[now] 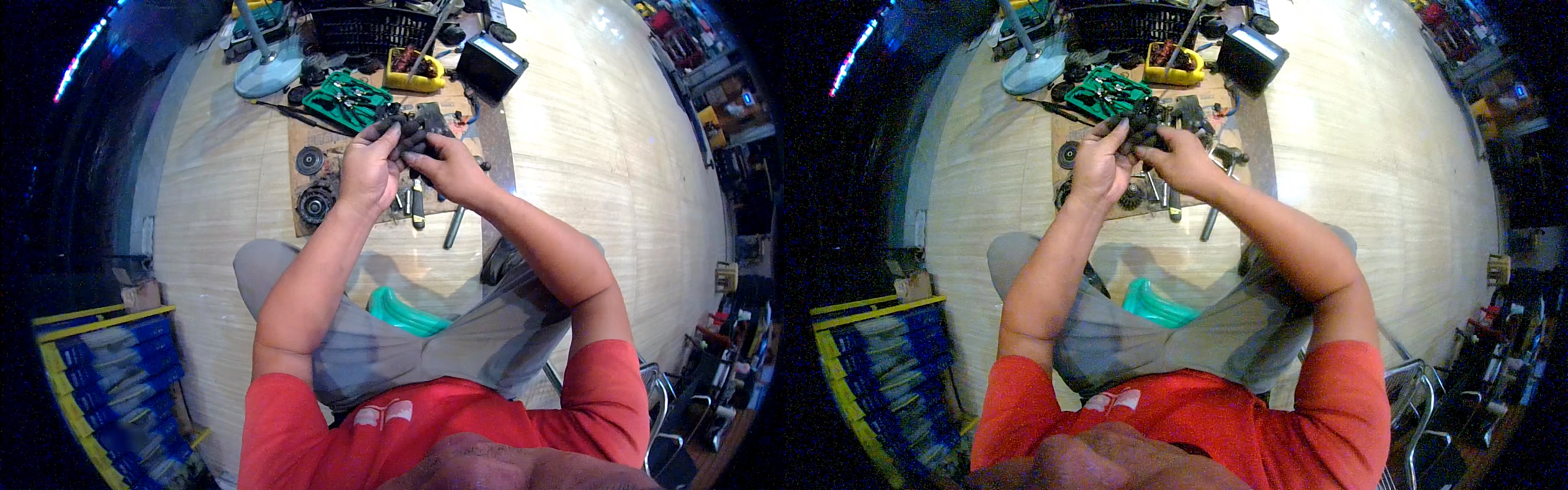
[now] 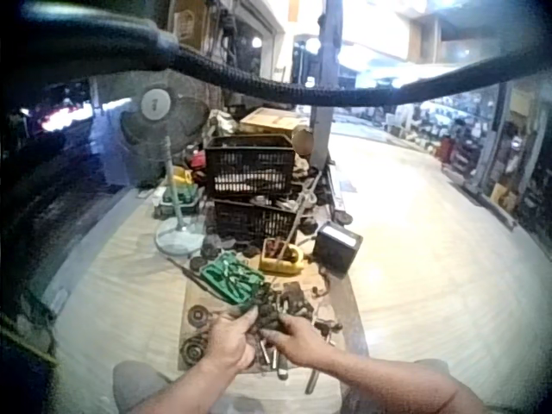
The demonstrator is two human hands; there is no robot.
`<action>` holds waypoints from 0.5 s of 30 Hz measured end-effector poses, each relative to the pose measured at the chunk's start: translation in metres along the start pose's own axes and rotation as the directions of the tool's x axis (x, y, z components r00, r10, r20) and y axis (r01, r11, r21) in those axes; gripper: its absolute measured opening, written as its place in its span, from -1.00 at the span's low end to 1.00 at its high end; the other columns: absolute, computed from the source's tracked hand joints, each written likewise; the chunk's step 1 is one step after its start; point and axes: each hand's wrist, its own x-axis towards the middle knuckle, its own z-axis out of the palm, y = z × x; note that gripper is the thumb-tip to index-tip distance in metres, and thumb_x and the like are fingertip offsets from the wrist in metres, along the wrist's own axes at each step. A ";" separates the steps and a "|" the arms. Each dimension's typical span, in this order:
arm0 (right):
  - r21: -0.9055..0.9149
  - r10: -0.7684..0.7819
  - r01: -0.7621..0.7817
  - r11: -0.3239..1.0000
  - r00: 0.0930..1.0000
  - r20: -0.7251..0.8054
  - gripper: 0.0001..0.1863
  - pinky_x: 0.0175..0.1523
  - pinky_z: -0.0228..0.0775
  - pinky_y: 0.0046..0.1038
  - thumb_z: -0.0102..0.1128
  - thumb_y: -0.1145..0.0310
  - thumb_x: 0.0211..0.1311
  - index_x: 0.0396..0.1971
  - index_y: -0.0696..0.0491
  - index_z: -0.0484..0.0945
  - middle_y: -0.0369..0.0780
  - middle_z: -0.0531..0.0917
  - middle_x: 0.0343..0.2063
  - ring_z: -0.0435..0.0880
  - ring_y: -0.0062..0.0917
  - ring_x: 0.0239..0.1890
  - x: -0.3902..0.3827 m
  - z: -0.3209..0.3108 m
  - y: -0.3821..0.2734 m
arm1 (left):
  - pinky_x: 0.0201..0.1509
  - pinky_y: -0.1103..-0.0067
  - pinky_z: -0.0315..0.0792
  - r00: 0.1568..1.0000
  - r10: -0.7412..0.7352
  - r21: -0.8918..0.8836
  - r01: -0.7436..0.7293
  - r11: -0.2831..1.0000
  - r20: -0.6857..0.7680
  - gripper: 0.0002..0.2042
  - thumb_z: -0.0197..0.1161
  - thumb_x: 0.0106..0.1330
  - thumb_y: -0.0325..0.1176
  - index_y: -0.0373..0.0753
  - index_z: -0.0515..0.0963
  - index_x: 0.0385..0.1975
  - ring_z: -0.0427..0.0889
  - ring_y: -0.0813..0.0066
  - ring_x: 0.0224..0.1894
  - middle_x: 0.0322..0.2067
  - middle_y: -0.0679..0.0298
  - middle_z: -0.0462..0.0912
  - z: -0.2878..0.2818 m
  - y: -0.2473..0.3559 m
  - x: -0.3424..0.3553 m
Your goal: The person handles a metal mechanical assembly, individual gears, and a black component by hand. They place gears into a housing and pick up a black plastic electrical part from a collection of items on the floor.
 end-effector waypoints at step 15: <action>-0.086 0.068 -0.068 0.994 0.998 -0.002 -0.79 -0.33 0.34 -0.58 0.20 0.31 0.31 -0.26 0.17 0.59 -0.37 0.58 -0.50 0.45 -0.77 -0.43 -0.003 0.000 -0.013 | -0.01 0.35 0.62 0.989 0.090 -0.019 -0.092 0.996 -0.115 -0.87 0.01 0.43 -0.52 -0.37 0.50 -0.16 0.69 0.23 -0.15 -0.19 0.05 0.66 0.000 0.025 0.008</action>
